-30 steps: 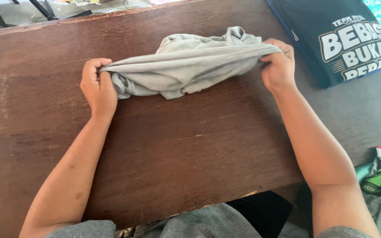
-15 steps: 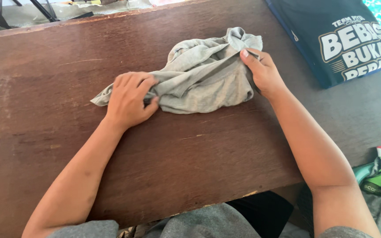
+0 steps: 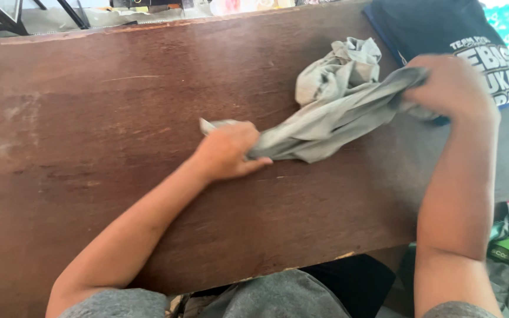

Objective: The person folds a black graphic t-shirt on a wooden table, smoothing the fabric and aligning the edges before stacking it. They then pick up a grey t-shirt from a basket, lay it flat on the table, and begin folding it using a similar method.

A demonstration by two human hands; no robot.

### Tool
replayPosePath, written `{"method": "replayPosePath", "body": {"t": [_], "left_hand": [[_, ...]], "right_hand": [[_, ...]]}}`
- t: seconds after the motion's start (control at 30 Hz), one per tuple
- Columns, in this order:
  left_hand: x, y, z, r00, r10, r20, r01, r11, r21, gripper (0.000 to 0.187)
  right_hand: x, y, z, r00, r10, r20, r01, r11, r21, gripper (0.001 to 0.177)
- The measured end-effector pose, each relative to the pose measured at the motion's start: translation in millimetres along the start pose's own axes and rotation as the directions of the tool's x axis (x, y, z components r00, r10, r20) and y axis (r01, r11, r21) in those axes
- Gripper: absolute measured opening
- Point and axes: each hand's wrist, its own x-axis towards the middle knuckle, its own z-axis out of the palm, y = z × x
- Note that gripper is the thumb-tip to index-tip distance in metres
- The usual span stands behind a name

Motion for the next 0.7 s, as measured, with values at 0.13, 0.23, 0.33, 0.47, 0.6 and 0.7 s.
{"method": "replayPosePath", "body": {"t": [0.13,0.23,0.33,0.47,0.6,0.7], "left_hand": [[-10,7,-14,0.972,-0.232,-0.037,0.229,0.971,-0.069,0.038],[-25,-27,-53,0.835,-0.549,-0.041,0.546,0.836,-0.056,0.04],[-67,-59,-107,0.665,-0.651,-0.367,0.633,0.751,-0.186,0.033],[-130,-50,-174,0.413,-0.403,-0.817,0.401,0.885,-0.234,0.021],[-141,32,-186,0.451,0.047,-0.891,0.315,0.926,0.208,0.026],[-121,103,-158,0.778,-0.065,-0.625,0.318,0.899,0.302,0.022]], "right_hand": [[41,14,6,0.897,-0.208,-0.389,0.093,0.951,-0.295,0.02],[97,-45,15,0.993,-0.027,-0.118,0.016,0.996,-0.091,0.027],[138,-144,22,0.986,-0.129,0.103,0.103,0.969,0.226,0.041],[171,-263,55,0.728,-0.622,-0.288,0.652,0.496,0.574,0.038],[191,-309,77,0.751,-0.582,-0.31,0.543,0.278,0.792,0.029],[194,-301,90,0.762,-0.577,-0.294,0.582,0.41,0.702,0.028]]}}
